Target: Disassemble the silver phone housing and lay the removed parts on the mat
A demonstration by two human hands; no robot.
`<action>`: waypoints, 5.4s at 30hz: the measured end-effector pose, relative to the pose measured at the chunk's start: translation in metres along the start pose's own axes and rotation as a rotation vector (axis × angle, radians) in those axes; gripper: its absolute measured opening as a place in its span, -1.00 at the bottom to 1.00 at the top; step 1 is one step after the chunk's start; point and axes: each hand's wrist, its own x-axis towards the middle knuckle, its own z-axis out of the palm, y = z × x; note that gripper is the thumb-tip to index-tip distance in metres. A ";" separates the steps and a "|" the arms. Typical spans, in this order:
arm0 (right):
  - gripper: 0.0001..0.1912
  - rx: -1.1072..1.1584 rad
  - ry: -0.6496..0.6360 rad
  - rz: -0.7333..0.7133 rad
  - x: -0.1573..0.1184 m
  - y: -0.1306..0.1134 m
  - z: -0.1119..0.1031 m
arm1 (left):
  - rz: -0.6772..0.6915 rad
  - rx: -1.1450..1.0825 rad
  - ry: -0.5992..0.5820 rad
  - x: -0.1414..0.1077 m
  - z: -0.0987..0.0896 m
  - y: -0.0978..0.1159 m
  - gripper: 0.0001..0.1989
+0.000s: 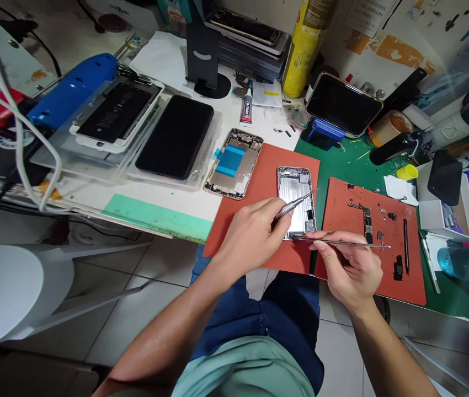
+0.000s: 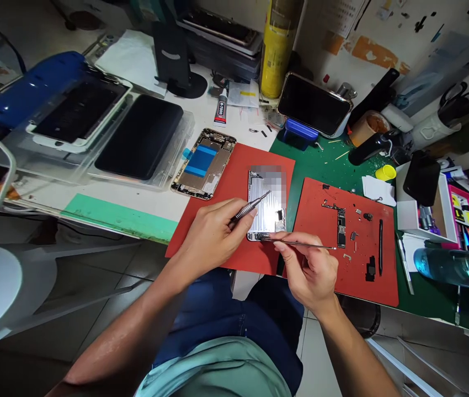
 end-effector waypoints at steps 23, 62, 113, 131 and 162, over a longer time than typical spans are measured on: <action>-0.74 0.041 0.059 0.075 0.000 0.001 0.004 | -0.044 0.127 -0.010 0.002 0.005 0.003 -0.70; -0.85 -0.175 -0.028 0.164 -0.036 0.023 -0.134 | 0.124 0.376 0.102 0.005 0.005 -0.001 -0.68; -0.77 -0.789 0.545 0.375 -0.074 0.070 -0.144 | 0.463 0.511 0.234 0.015 0.002 -0.010 -0.75; -0.86 -0.659 0.502 0.004 -0.082 -0.017 -0.088 | -0.052 -0.354 0.273 -0.013 -0.001 -0.002 -0.63; -0.94 0.042 0.374 0.200 0.000 -0.059 -0.004 | 0.450 0.169 0.154 -0.036 -0.028 -0.017 -0.77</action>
